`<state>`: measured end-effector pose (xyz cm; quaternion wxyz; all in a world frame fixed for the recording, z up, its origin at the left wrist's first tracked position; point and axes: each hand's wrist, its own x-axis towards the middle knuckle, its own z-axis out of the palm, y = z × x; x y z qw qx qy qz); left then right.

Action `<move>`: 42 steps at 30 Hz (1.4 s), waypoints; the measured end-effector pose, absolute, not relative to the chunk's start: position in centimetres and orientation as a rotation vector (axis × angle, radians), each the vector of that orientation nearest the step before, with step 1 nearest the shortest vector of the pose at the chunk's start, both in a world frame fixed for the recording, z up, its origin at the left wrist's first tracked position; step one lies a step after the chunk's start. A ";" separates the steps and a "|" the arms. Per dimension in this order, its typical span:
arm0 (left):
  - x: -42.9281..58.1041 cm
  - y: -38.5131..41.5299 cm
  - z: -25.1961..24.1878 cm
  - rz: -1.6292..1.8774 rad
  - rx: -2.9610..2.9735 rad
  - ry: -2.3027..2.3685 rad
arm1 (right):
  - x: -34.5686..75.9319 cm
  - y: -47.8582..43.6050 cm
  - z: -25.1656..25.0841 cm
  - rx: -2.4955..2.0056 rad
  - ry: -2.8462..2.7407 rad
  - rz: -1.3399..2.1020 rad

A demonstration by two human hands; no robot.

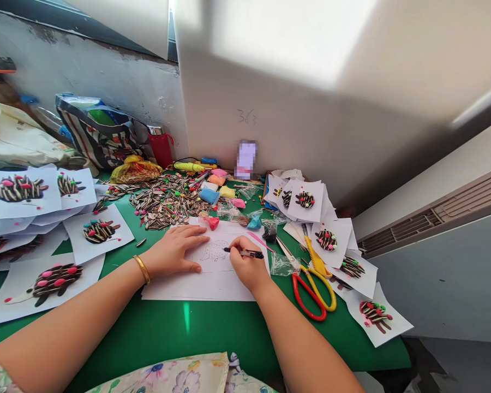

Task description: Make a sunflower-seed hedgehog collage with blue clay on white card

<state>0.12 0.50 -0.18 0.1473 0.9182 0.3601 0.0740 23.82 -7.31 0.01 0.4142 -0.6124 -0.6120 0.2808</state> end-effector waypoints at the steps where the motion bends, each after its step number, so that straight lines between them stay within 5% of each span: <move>1: 0.1 0.5 -0.2 0.215 2.641 1.036 | 24.0 -7.2 0.0 -1.530 -1.530 0.692; 42: 0.1 0.6 -0.5 0.255 2.665 1.028 | 21.9 -7.1 -0.6 -1.402 -1.693 0.822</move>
